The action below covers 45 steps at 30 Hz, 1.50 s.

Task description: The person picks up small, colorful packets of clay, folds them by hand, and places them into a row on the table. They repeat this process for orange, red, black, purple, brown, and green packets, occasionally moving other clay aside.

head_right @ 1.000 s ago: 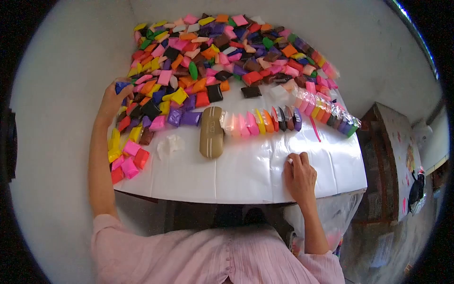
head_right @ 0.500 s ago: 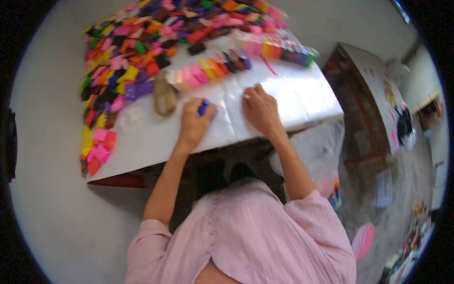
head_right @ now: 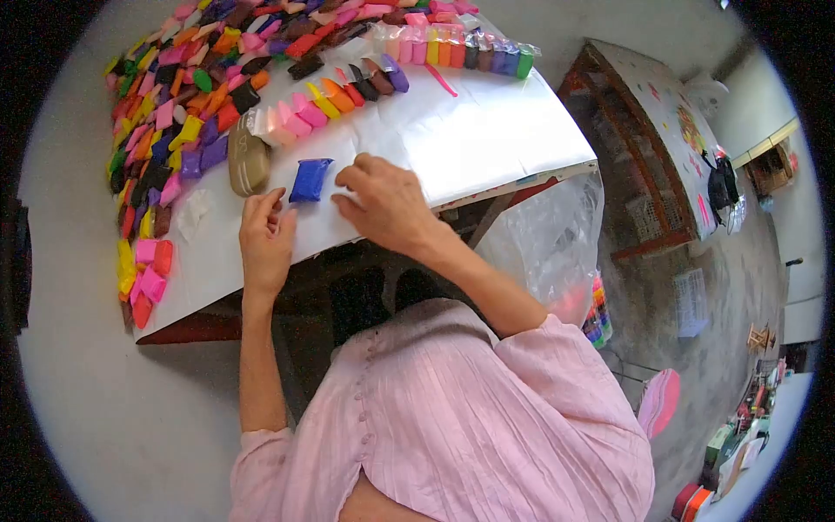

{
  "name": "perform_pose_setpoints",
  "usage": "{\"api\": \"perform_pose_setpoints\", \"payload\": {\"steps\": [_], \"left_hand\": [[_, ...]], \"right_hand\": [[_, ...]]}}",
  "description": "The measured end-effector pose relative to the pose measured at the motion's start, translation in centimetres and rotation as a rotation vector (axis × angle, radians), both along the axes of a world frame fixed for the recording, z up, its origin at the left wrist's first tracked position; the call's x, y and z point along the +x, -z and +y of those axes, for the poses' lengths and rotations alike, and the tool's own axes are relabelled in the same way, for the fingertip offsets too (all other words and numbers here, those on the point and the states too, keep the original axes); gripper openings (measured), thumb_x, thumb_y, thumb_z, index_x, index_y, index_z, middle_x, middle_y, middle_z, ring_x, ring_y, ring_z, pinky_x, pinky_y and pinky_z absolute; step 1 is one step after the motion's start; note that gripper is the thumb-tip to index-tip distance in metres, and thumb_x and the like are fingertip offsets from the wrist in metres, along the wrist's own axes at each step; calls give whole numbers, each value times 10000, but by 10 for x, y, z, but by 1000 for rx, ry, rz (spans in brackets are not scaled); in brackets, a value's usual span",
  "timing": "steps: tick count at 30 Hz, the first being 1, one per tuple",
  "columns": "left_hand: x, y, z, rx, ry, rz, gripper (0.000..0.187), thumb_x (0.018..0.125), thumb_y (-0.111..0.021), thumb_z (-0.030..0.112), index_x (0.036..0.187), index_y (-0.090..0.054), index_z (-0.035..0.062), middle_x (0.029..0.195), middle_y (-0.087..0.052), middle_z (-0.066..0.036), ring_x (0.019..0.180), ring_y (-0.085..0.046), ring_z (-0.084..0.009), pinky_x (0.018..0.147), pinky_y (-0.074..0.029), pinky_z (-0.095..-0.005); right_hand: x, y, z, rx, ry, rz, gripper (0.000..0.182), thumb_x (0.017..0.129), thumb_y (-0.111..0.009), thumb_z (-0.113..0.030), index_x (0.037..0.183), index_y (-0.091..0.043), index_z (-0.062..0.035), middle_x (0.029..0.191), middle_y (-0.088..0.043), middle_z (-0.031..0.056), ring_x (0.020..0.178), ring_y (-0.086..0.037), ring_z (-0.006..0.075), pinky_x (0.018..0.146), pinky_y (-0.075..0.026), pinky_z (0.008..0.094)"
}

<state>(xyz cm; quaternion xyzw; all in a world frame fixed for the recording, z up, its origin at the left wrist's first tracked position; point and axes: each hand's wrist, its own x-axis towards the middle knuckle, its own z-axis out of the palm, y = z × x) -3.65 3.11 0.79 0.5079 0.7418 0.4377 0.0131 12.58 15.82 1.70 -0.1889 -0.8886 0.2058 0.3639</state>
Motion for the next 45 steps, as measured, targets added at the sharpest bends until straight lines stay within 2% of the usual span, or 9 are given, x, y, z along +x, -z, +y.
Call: {"api": "perform_pose_setpoints", "payload": {"steps": [4,7,13,33,36,39,42,43,45], "left_hand": [[2,4,7,68,19,120,220,840,-645,24,1055,-627,-20,861,-528,-95,788,-535,-195,679,-437,-310],[5,3,11,37,25,-30,188,822,-650,34,993,-609,-30,874,-533,-138,838,-535,-305,753,-440,-399],[12,7,11,121,-2,230,96,826,-638,10,903,-594,-28,830,-533,-143,780,-540,-303,698,-436,-406],[21,13,19,185,-17,264,155,765,-620,-46,751,-470,-10,765,-482,-155,756,-507,-354,679,-415,-459],[18,11,16,206,36,275,149,772,-631,-36,766,-484,-16,765,-489,-153,746,-507,-349,670,-416,-449],[18,11,14,203,59,244,137,774,-637,-33,782,-501,-20,773,-496,-157,755,-508,-352,680,-416,-447],[17,13,14,207,57,241,134,780,-636,-30,781,-502,-23,775,-493,-161,768,-509,-354,688,-416,-446],[17,12,14,206,52,243,131,783,-636,-28,782,-505,-25,776,-493,-161,771,-509,-353,689,-416,-446],[20,10,14,202,39,240,125,787,-635,-26,784,-510,-28,779,-492,-163,777,-510,-353,692,-416,-445]], "right_hand": [[-22,13,-6,167,54,-31,213,777,-733,-213,886,-622,-68,841,-567,82,797,-615,260,658,-497,371],[-29,16,-5,221,77,-37,204,777,-723,-210,865,-609,-66,820,-544,79,792,-603,262,656,-492,380],[-28,17,-2,279,36,-40,138,783,-694,-158,794,-595,-62,792,-534,79,751,-594,258,617,-489,385],[-22,13,4,156,-27,-55,90,738,-617,-81,761,-538,-43,733,-549,91,681,-579,287,585,-459,411],[-13,2,7,79,-34,-234,112,745,-620,-90,839,-579,-46,805,-580,88,743,-586,294,628,-464,417],[-16,-8,-4,218,34,-62,280,771,-649,-160,1020,-620,-34,1030,-609,117,997,-593,307,822,-479,432],[-27,4,-4,474,-113,-82,450,814,-638,-178,1212,-556,15,1263,-538,156,1239,-476,323,1031,-384,444],[-29,9,-6,364,-175,-134,504,844,-617,-178,1278,-507,55,1375,-467,190,1330,-400,315,1120,-290,464],[-30,11,-2,352,-185,-153,536,843,-629,-158,1319,-477,37,1382,-470,180,1331,-408,323,1120,-300,460]]}}
